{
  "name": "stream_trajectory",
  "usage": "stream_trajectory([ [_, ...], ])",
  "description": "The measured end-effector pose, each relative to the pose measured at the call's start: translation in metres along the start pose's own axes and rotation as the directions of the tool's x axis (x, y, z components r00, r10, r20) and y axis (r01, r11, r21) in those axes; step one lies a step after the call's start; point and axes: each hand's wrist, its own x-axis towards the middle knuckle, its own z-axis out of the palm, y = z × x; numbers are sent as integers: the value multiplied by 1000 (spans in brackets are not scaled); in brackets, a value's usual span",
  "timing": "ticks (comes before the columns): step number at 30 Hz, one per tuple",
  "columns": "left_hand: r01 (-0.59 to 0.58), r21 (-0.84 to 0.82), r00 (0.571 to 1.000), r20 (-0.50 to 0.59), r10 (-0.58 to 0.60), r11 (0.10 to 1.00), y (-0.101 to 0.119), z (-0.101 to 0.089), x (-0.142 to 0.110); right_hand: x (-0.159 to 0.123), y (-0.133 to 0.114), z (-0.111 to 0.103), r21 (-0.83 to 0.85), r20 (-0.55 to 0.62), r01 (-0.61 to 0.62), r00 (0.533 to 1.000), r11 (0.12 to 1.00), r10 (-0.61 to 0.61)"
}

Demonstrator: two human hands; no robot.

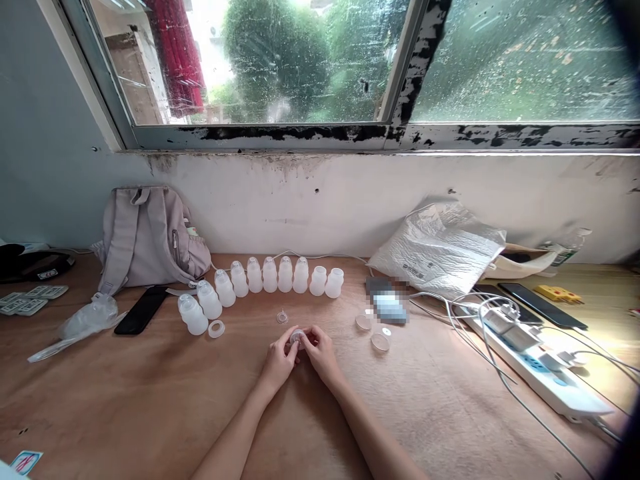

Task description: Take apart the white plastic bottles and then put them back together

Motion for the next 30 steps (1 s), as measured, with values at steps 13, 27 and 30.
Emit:
stream_trajectory([
  [13,-55,82,994,-93,62,995,-10,0,4,0,3,3,25,99,50,994,998,-52],
  [27,-189,285,977,-45,210,940,-3,5,-1,0,7,8,-53,-17,18,1000,998,-19],
  [30,-200,275,972,-62,225,940,-1,5,-2,1,7,7,-56,-24,1,1000,998,-3],
])
